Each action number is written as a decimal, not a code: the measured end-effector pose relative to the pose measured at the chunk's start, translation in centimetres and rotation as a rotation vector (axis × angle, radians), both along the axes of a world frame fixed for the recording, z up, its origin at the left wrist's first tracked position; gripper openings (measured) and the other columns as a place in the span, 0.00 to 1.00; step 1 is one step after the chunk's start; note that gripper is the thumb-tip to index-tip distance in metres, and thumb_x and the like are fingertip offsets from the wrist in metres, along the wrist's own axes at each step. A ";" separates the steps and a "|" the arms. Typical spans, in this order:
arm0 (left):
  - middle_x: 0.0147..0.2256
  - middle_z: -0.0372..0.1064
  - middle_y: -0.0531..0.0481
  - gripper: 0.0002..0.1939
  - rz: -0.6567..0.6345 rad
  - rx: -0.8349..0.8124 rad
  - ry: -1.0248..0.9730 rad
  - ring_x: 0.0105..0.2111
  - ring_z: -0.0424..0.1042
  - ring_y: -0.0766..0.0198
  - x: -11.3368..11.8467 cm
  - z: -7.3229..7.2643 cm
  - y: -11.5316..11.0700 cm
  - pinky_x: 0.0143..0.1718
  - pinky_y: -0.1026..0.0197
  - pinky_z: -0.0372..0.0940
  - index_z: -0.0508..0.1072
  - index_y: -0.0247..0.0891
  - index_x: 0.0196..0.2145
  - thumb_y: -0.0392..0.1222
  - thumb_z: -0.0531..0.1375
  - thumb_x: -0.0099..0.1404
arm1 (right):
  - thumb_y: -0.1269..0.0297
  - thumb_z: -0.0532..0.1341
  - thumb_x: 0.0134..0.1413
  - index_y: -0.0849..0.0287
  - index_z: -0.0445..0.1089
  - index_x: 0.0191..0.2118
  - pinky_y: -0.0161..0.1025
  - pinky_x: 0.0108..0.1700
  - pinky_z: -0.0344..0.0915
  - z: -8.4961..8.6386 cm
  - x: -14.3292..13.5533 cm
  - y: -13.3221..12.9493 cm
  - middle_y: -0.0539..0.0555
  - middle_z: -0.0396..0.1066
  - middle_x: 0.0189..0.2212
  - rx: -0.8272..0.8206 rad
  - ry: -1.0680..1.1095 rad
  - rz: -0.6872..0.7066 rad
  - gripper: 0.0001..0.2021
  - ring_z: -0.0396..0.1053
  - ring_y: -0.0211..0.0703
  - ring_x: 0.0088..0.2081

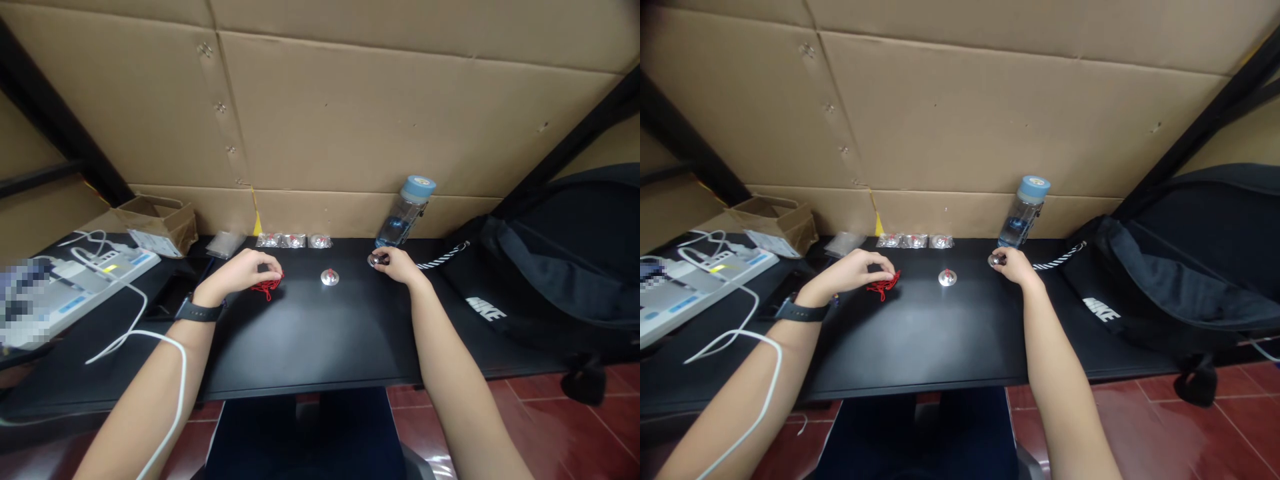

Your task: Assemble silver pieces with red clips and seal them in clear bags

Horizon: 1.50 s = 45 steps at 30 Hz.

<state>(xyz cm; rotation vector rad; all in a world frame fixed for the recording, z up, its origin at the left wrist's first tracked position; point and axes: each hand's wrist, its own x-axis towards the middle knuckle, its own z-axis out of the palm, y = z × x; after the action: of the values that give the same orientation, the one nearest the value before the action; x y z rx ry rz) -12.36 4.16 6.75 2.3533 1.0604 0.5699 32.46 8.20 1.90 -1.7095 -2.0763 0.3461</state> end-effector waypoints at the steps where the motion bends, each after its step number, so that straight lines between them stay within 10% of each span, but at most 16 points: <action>1: 0.36 0.79 0.51 0.12 0.012 -0.024 -0.015 0.36 0.77 0.60 0.0 0.1 -0.1 0.35 0.64 0.65 0.80 0.42 0.37 0.52 0.63 0.67 | 0.70 0.70 0.47 0.58 0.76 0.49 0.40 0.46 0.72 0.0 0.0 -0.1 0.56 0.80 0.41 0.004 0.004 -0.002 0.20 0.77 0.46 0.39; 10: 0.37 0.79 0.50 0.08 0.009 -0.004 -0.172 0.40 0.77 0.58 0.8 0.3 -0.6 0.44 0.60 0.67 0.77 0.39 0.35 0.46 0.64 0.65 | 0.67 0.72 0.42 0.58 0.76 0.47 0.42 0.44 0.72 0.8 -1.0 -0.4 0.56 0.76 0.40 0.097 0.192 -0.003 0.22 0.75 0.44 0.35; 21: 0.39 0.80 0.54 0.07 0.114 0.334 -0.235 0.40 0.76 0.60 5.8 -1.2 -1.9 0.45 0.56 0.62 0.81 0.47 0.43 0.47 0.65 0.69 | 0.62 0.76 0.43 0.54 0.74 0.52 0.47 0.53 0.72 2.3 -12.8 -5.1 0.57 0.76 0.48 -0.173 1.050 0.440 0.27 0.75 0.49 0.49; 45: 0.40 0.80 0.52 0.06 0.244 0.632 -0.071 0.46 0.71 0.56 8.4 -2.0 -4.0 0.45 0.46 0.47 0.79 0.45 0.39 0.43 0.62 0.73 | 0.65 0.78 0.41 0.54 0.73 0.52 0.50 0.58 0.71 1.4 -15.1 -6.5 0.58 0.77 0.52 -0.225 1.088 0.482 0.29 0.75 0.50 0.52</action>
<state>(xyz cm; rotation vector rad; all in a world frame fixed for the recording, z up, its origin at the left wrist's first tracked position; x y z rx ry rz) -3.97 0.13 4.74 2.7067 1.2836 1.2208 17.40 1.74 3.28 -0.7269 -1.5535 1.3382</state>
